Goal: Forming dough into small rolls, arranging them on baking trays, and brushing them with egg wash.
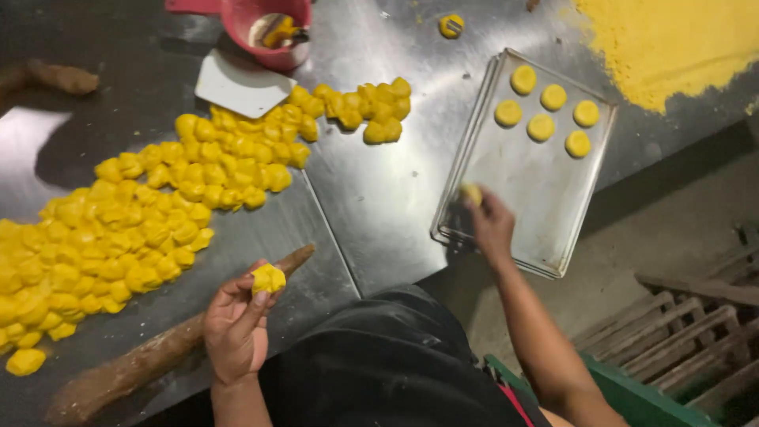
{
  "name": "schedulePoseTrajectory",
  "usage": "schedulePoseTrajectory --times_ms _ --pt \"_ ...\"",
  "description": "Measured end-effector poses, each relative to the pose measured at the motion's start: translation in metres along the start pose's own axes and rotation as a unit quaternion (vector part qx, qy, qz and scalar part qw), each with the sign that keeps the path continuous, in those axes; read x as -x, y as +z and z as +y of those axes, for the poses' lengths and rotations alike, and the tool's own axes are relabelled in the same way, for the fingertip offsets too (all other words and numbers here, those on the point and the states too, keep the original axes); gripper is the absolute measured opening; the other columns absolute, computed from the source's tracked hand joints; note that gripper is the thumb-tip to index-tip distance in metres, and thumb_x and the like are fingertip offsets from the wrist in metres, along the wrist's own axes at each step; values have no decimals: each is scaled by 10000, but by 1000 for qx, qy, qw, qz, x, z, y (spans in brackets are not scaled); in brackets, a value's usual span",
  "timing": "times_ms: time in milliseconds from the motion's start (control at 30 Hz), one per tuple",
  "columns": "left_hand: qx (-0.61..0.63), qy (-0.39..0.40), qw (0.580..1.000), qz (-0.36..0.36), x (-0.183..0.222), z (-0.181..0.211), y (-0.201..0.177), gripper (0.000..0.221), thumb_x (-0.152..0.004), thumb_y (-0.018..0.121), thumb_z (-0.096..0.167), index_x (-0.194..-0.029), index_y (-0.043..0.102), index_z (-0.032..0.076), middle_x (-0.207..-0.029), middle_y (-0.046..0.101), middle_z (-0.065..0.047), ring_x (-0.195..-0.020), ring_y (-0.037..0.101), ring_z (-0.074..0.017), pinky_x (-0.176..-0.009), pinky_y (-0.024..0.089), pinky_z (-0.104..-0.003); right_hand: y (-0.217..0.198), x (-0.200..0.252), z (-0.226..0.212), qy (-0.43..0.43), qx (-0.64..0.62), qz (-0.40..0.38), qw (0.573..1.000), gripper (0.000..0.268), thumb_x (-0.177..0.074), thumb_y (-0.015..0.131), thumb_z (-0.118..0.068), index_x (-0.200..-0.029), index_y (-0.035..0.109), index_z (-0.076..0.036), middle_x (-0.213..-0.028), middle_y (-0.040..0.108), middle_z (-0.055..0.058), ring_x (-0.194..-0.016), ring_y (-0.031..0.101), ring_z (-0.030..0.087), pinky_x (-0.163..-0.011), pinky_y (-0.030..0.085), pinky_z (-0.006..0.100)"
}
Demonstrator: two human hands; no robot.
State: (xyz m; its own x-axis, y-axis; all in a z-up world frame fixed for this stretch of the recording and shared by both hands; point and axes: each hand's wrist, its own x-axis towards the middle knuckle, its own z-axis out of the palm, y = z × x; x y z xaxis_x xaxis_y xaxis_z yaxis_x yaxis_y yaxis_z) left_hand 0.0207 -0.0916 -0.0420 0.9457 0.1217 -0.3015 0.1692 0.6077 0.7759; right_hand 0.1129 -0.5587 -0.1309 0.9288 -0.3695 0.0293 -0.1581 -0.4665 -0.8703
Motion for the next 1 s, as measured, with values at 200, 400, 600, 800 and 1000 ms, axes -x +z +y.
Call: schedulePoseTrajectory --times_ms 200,400,600,800,1000 --pt "33 20 998 -50 -13 -11 61 334 -973 612 -140 -1257 523 10 -1227 670 -238 -1164 697 -388 -984 592 -511 -12 -90 1 -271 264 102 920 444 -1050 686 -152 -1452 588 8 -1447 621 233 -1383 583 402 -1156 493 465" --pt "-16 -6 997 77 -1 -16 82 429 -877 639 -97 -1290 630 18 -1235 669 -157 -1128 673 -292 -924 586 -453 -14 -103 19 -263 456 -22 850 620 -982 703 -362 -1460 569 9 -1528 504 204 -1457 403 381 -1134 135 735" --pt "26 80 994 74 20 -39 41 312 -964 672 -75 -1260 582 -40 -1229 688 -169 -1157 675 -284 -1023 598 -459 27 -93 -26 -291 252 -26 922 252 -982 750 -226 -1190 711 -88 -1165 715 126 -1135 635 354 -1019 426 510" --pt "42 44 975 215 60 -2 61 429 -934 659 13 -1357 621 69 -1134 684 -116 -1056 664 -264 -857 591 -476 176 12 -83 -478 -17 -301 825 352 -777 777 -72 -1123 724 -118 -1036 744 12 -1006 674 248 -937 441 429" --pt "69 165 946 269 126 -22 26 267 -1015 641 39 -1265 595 -44 -1231 682 -179 -1193 688 -337 -1016 596 -431 228 51 -122 -587 -52 -339 733 329 -815 818 -125 -1120 702 -83 -1171 726 57 -1002 633 259 -844 444 453"
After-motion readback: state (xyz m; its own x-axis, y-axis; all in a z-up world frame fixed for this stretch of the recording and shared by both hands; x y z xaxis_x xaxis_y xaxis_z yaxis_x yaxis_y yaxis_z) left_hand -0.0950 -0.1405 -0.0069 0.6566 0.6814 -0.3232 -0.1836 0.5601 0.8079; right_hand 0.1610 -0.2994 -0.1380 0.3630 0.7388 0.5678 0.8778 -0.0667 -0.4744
